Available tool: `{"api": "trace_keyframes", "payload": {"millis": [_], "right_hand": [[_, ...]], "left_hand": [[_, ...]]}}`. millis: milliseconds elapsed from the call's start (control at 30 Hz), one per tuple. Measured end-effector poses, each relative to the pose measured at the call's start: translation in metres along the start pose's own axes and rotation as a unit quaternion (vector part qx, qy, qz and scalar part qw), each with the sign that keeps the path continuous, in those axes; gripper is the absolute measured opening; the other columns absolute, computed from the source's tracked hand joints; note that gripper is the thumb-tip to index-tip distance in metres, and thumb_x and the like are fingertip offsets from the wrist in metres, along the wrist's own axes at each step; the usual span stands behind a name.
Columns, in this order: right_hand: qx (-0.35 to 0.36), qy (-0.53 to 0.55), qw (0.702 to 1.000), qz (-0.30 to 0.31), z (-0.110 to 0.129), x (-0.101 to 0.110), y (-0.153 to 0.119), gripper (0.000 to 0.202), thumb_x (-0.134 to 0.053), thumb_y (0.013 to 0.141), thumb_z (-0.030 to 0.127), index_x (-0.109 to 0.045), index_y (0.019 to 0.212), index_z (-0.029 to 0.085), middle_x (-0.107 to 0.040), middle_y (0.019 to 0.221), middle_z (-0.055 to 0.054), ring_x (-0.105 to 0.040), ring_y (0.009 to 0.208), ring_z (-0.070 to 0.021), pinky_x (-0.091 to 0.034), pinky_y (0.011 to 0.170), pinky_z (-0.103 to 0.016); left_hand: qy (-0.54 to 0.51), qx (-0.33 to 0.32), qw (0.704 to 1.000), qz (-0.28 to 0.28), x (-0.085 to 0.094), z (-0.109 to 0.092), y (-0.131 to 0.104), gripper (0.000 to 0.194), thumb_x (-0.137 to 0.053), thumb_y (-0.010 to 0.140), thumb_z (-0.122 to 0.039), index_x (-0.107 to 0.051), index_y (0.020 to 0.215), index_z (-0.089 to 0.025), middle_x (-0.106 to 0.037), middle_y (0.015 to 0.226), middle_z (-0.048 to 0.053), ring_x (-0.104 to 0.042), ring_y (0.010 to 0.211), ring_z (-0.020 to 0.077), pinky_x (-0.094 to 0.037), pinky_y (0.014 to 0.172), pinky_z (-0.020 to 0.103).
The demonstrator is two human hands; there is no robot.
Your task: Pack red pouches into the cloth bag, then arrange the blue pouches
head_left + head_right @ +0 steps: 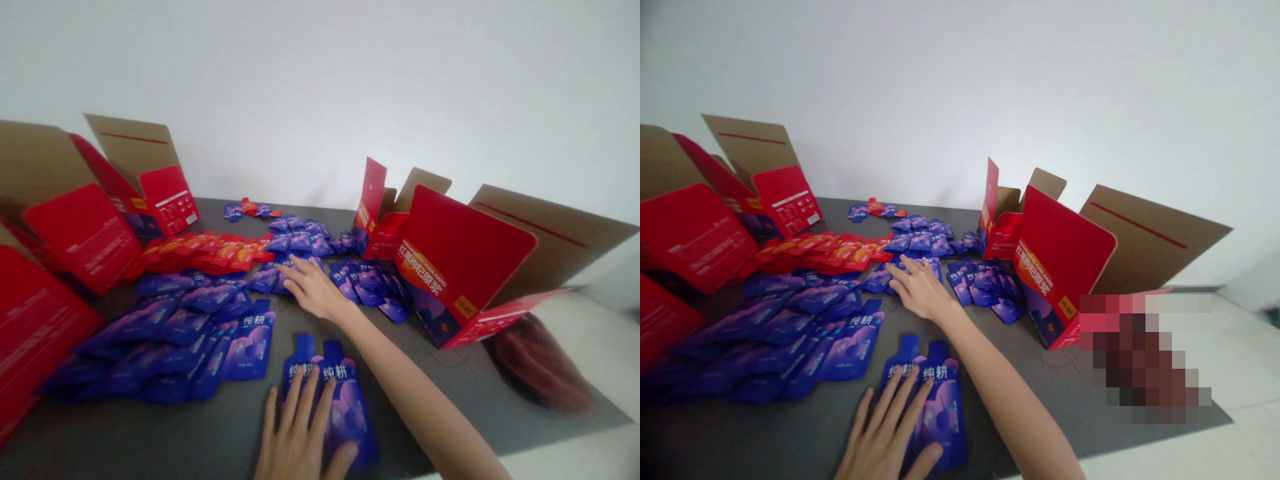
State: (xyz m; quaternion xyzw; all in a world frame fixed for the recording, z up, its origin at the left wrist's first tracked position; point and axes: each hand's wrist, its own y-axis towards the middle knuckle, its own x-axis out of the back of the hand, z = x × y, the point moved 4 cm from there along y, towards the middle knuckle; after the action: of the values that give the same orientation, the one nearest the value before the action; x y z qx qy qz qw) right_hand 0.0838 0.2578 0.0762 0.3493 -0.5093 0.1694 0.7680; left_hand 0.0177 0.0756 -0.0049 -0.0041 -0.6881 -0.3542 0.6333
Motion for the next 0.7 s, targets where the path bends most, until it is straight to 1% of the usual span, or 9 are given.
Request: {"api": "trace_keyframes", "payload": {"millis": [67,167,233,300,333,400,500,600,700], "right_hand": [[0.014,0.077,0.997,0.0,0.019,0.033,-0.03,0.036,-0.04,0.092,0.032,-0.049,0.126,0.023,-0.053,0.128,-0.007,-0.04,0.126,-0.017,-0.029,0.105,-0.039],[-0.012,0.128,0.989,0.067,0.048,0.07,-0.098,0.047,-0.055,0.082,0.045,-0.049,0.125,0.03,-0.05,0.132,-0.002,-0.046,0.121,-0.0162,-0.038,0.099,-0.029],[-0.038,0.111,0.985,0.125,0.064,0.073,-0.146,0.072,-0.061,0.071,0.057,-0.039,0.134,0.03,-0.044,0.136,-0.007,-0.045,0.122,-0.0212,-0.041,0.097,-0.031],[-0.054,0.067,0.986,0.146,0.073,0.061,-0.182,0.081,-0.061,0.068,0.06,-0.035,0.137,0.027,-0.042,0.137,-0.013,-0.04,0.125,-0.0273,-0.038,0.101,-0.039],[-0.051,0.048,0.987,0.146,0.076,0.052,-0.192,0.085,-0.061,0.068,0.06,-0.031,0.139,0.025,-0.039,0.138,-0.016,-0.035,0.128,-0.0297,-0.034,0.103,-0.044],[-0.042,0.03,0.988,0.145,0.078,0.031,-0.201,0.088,-0.061,0.068,0.06,-0.027,0.141,0.024,-0.034,0.14,-0.018,-0.029,0.131,-0.0309,-0.028,0.106,-0.049],[-0.033,0.034,0.988,0.147,0.075,0.011,-0.198,0.078,-0.056,0.071,0.06,-0.035,0.137,0.023,-0.039,0.138,-0.017,-0.031,0.131,-0.0267,-0.028,0.108,-0.041],[-0.003,0.023,0.99,0.137,0.075,0.008,-0.199,0.069,-0.051,0.076,0.06,-0.043,0.131,0.02,-0.043,0.136,-0.016,-0.03,0.131,-0.0229,-0.03,0.107,-0.032],[0.065,-0.054,0.99,0.109,0.083,0.012,-0.212,0.052,-0.05,0.085,0.042,-0.044,0.131,0.017,-0.045,0.134,-0.014,-0.032,0.13,-0.0218,-0.032,0.106,-0.029]], "left_hand": [[0.0,0.004,1.0,0.007,0.001,-0.001,0.0,0.061,-0.04,0.085,-0.05,-0.027,0.139,-0.025,-0.04,0.14,0.005,-0.037,0.126,0.0257,-0.036,0.095,0.045],[-0.008,0.026,1.0,0.013,0.0,-0.002,0.0,0.061,-0.04,0.087,-0.045,-0.024,0.14,-0.02,-0.039,0.14,0.006,-0.034,0.128,0.026,-0.037,0.096,0.047],[-0.022,0.046,0.999,0.018,0.0,-0.004,0.001,0.06,-0.038,0.089,-0.039,-0.019,0.141,-0.017,-0.038,0.14,0.006,-0.033,0.129,0.0255,-0.039,0.095,0.047],[-0.04,0.071,0.996,0.022,0.002,-0.004,0.002,0.057,-0.034,0.091,-0.03,-0.013,0.142,-0.018,-0.037,0.141,0.006,-0.029,0.131,0.0244,-0.04,0.095,0.047],[-0.048,0.08,0.996,0.015,0.005,-0.003,0.002,0.056,-0.033,0.091,-0.026,-0.01,0.142,-0.019,-0.036,0.142,0.006,-0.027,0.132,0.0237,-0.039,0.096,0.047],[-0.059,0.085,0.995,-0.006,0.012,-0.002,0.001,0.056,-0.031,0.091,-0.021,-0.008,0.143,-0.021,-0.034,0.143,0.006,-0.025,0.133,0.022,-0.038,0.098,0.046],[-0.057,0.06,0.996,-0.02,0.021,0.004,-0.01,0.062,-0.039,0.089,-0.029,-0.009,0.143,-0.024,-0.037,0.141,0.006,-0.028,0.132,0.0225,-0.038,0.098,0.045],[-0.03,0.006,0.999,0.01,0.02,0.011,-0.027,0.074,-0.049,0.082,-0.04,-0.012,0.143,-0.021,-0.043,0.137,0.006,-0.037,0.127,0.025,-0.041,0.095,0.043],[0.014,-0.062,0.998,0.015,0.015,0.018,-0.04,0.071,-0.054,0.078,-0.041,-0.025,0.14,-0.022,-0.047,0.134,0.004,-0.044,0.122,0.0244,-0.044,0.093,0.039]]}}
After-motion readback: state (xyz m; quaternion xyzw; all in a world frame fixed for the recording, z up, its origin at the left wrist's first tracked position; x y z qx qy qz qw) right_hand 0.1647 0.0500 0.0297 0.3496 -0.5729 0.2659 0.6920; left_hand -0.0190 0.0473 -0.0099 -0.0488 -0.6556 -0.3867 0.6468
